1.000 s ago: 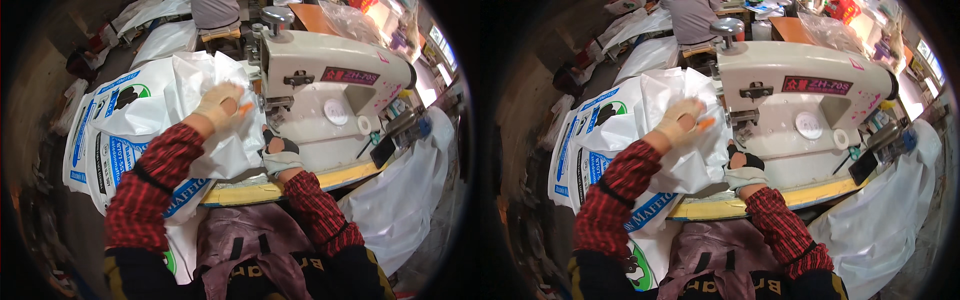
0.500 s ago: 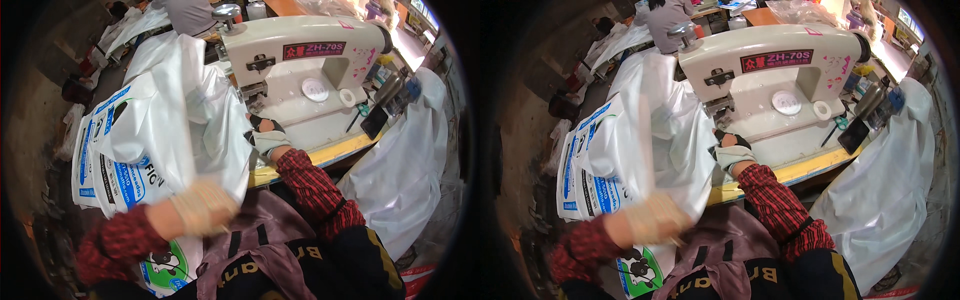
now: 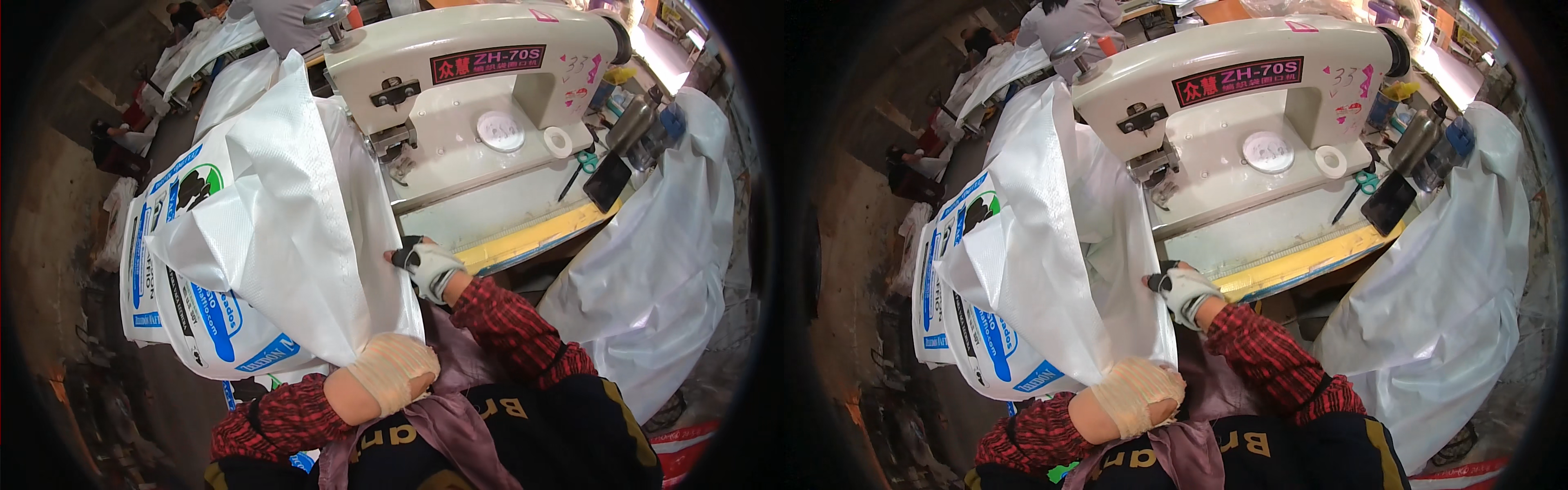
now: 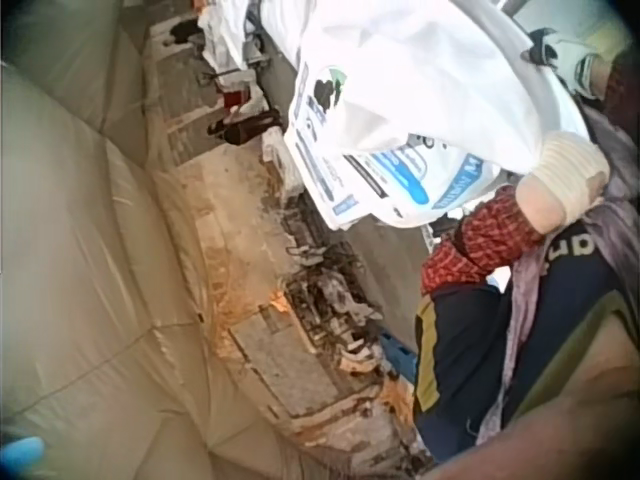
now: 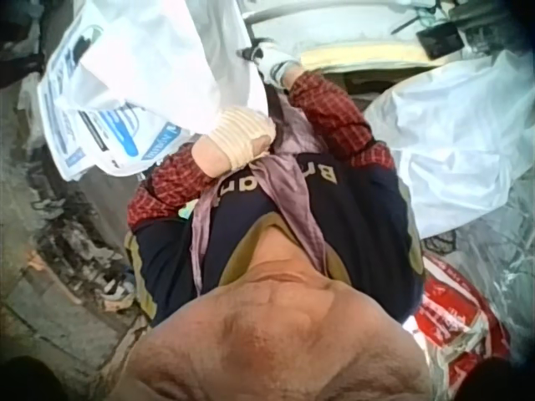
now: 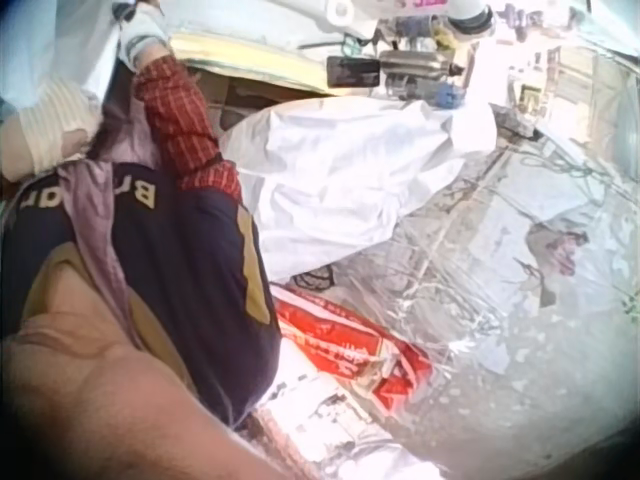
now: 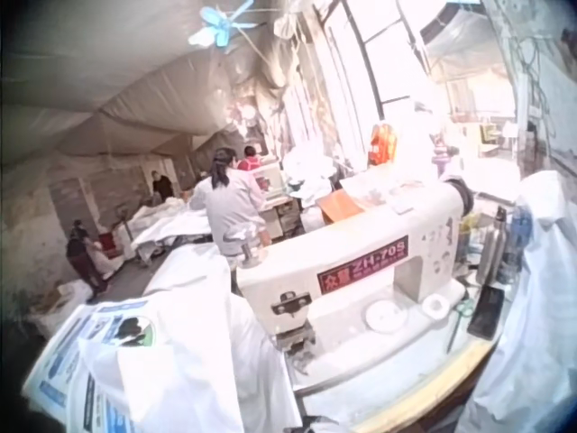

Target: The operator aligns and prepares large plastic printed bags at an industrial sewing machine platform.

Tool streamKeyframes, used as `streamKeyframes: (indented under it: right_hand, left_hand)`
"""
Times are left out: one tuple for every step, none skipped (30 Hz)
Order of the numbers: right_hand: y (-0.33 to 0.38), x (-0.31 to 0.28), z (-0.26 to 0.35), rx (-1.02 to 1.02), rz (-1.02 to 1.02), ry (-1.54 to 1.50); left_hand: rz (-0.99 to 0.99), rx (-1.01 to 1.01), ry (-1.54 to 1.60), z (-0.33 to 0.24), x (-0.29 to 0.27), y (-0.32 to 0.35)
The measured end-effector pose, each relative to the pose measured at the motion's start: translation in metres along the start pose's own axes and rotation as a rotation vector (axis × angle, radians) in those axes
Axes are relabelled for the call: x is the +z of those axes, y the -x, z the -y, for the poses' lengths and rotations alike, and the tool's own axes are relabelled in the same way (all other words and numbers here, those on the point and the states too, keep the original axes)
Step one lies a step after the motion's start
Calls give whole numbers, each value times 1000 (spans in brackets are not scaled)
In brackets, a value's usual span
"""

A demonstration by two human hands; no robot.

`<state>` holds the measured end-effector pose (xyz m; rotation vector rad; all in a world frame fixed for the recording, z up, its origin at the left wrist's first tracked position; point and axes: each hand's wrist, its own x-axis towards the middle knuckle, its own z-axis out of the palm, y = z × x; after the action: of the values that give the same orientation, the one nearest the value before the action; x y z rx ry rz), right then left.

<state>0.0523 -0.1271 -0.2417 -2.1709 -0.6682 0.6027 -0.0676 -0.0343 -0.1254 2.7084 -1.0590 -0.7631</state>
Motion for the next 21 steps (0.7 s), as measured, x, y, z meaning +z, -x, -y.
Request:
streamKeyframes:
  right_hand:
    - [0,9,-3,124,-78,-99]
    - [-3,14,-7,247,-158,-198]
    - [-9,12,-5,213,-125,-239]
    - [-14,7,-2,206,-126,-237]
    - [-18,-1,4,258,-112,-155]
    - [-22,-9,9,314,-104,-75]
    - [-29,-16,7,331,-157,-188]
    - [-51,0,-19,371,-232,-201]
    - [-60,-9,-18,331,-159,-270]
    - [-67,-20,-15,286,-90,-334]
    - [-70,-6,-32,248,-192,-292]
    - [-69,10,-58,224,-310,-255]
    - [-70,12,-56,199,-366,-237]
    - [-69,7,-55,143,-319,-106]
    - [-62,-7,-36,271,-254,-380]
    - [-58,-16,-18,390,-176,-650]
    - [-59,-12,-18,358,-188,-706]
    - [-56,-12,-11,347,-177,-704]
    - [-55,-6,-16,328,-190,-795]
    - [-55,-2,-19,306,-198,-884]
    - [-49,-6,-12,301,-191,-935]
  left_hand:
    - [0,4,-3,2,0,-5]
    - [26,0,26,6,2,-10]
    - [48,-13,55,11,3,-14]
    - [44,-17,51,17,2,-18]
    - [25,-49,33,25,-2,-25]
    - [8,-74,13,34,-8,-31]
    - [-31,-77,-29,45,-20,-38]
    - [40,-121,-75,55,-33,-52]
    - [-6,-144,-111,71,-37,-60]
    - [-120,-155,-131,88,-41,-68]
    - [-107,-208,-211,110,-41,-79]
    - [-174,-141,-261,121,-54,-87]
    - [-193,-213,-260,138,-57,-94]
    - [-119,-281,-306,155,-63,-98]
    - [-173,-294,-330,170,-71,-100]
    - [-129,-343,-346,173,-91,-95]
    - [-160,-408,-408,197,-92,-97]
    - [-196,-486,-469,220,-90,-92]
    - [-209,-503,-473,227,-96,-80]
    - [-232,-526,-417,232,-101,-65]
    - [-252,-543,-355,239,-102,-49]
